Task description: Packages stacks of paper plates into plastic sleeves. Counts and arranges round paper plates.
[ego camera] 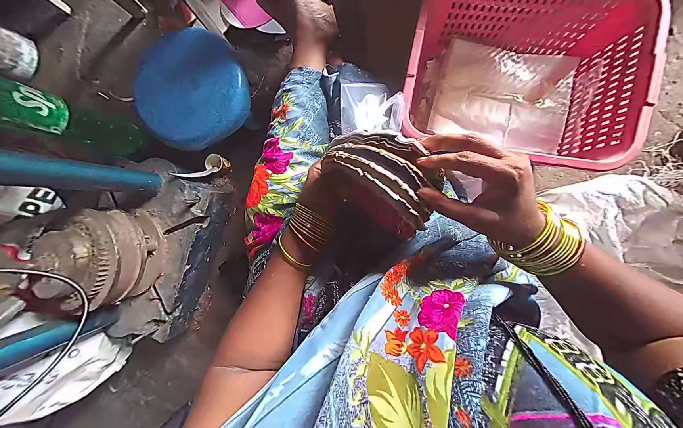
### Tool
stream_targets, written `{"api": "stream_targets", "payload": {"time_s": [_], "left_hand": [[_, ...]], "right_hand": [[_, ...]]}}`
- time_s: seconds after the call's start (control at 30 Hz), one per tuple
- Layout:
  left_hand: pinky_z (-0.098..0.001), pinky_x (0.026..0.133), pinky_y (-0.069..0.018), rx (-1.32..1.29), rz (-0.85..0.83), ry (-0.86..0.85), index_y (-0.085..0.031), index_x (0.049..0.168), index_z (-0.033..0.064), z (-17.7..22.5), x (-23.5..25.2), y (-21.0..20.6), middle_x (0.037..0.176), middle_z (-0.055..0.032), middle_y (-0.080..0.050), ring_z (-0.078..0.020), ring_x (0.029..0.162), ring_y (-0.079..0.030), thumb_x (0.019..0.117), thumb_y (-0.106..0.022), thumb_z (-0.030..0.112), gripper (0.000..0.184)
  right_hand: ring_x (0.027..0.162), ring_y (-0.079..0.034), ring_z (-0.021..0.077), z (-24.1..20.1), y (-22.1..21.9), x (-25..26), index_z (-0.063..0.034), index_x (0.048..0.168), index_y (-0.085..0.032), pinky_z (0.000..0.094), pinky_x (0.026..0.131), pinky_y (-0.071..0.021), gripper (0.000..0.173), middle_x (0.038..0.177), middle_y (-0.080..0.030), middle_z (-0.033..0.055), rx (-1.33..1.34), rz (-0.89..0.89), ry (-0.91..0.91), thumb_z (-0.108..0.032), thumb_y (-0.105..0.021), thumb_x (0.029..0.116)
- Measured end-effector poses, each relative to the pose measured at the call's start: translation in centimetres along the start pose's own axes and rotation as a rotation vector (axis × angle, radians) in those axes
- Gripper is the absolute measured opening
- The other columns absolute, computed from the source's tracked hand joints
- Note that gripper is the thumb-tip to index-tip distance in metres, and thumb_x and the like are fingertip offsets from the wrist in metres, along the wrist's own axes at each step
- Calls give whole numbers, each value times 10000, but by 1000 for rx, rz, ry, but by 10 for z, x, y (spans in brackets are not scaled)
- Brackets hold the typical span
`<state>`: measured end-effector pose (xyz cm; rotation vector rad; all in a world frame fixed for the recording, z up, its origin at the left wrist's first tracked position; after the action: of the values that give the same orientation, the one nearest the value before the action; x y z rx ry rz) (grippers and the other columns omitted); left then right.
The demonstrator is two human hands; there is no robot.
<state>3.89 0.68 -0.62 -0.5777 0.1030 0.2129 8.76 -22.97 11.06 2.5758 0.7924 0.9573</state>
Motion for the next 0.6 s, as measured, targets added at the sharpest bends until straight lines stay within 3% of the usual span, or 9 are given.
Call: {"api": "stream_targets", "payload": {"time_s": [0.1, 0.37, 0.5, 0.6], "left_hand": [[-300, 803, -588, 5, 25, 36, -665, 1025, 116, -1, 0, 3, 899, 32, -721, -74, 858, -693, 868, -625, -50, 232], [-313, 831, -585, 65, 86, 102, -620, 1137, 47, -6, 6, 7, 968, -11, -702, -94, 904, -683, 874, -608, -19, 271], [-322, 841, -584, 60, 9, 15, -642, 1138, 51, -3, 1, 4, 982, -14, -712, -99, 919, -689, 907, -624, 46, 232], [-325, 871, -582, 23, 24, 44, -629, 1149, 46, 9, -3, -7, 997, -18, -713, -104, 940, -689, 907, -576, -16, 255]], "right_hand": [[1206, -644, 189, 2, 1, 0, 29, 1075, -747, 310, 1027, -529, 288, 1230, -691, 187, 16, -7, -14, -189, -748, 888], [1176, -659, 169, 1, 1, 3, 40, 1092, -742, 289, 981, -567, 278, 1243, -682, 183, 49, -34, -85, -143, -726, 883], [1166, -656, 140, 4, 1, 4, 43, 1115, -731, 257, 954, -573, 286, 1262, -664, 173, 61, -50, -135, -134, -722, 890], [1135, -667, 132, 5, 1, 5, 52, 1113, -728, 251, 935, -578, 289, 1266, -661, 175, 61, -51, -163, -135, -708, 893]]}}
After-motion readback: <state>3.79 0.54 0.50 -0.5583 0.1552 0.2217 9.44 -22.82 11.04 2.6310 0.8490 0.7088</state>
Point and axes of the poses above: each hand's wrist, its own x-axis towards the middle knuckle, its own y-axis out of the back of the hand, z = x × y, the point moved 4 cm from there along x, towards the middle knuckle
